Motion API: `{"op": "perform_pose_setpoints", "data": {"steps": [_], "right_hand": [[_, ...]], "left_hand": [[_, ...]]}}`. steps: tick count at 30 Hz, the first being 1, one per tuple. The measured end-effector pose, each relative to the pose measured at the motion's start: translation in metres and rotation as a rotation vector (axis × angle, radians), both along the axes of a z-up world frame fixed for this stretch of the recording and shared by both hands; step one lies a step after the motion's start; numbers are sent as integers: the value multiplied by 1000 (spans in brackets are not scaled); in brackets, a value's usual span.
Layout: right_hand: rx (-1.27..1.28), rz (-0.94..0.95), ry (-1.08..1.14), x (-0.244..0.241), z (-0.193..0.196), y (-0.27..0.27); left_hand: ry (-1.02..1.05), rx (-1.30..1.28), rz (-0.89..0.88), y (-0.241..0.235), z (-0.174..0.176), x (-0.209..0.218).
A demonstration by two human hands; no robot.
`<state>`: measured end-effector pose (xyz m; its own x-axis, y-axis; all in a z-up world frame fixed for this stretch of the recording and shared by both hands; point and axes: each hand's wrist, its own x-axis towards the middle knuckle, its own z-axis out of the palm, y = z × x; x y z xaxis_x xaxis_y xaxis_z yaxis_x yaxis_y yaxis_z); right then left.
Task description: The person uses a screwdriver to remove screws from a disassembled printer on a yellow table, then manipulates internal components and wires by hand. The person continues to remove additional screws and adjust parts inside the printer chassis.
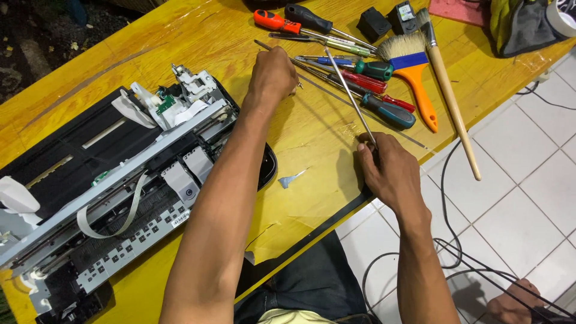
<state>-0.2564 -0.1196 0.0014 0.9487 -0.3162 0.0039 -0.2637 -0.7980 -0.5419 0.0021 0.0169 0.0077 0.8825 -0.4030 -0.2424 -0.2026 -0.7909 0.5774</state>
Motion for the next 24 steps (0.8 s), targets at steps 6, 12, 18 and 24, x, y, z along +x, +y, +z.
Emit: {"op": "perform_pose_setpoints", "data": {"steps": [6,12,18,24], "right_hand": [[86,-6,66,3,24,11],[66,11,7,0,17,20],[-51,93,-129,1,6,31],[-198,126,-145,10,-2,34]], "left_hand": [[59,15,-4,3,7,1],[141,58,-3,17,55,-13],[-216,-324,-35,78,133,-49],[-486,-421,-27,181,190,-165]]}}
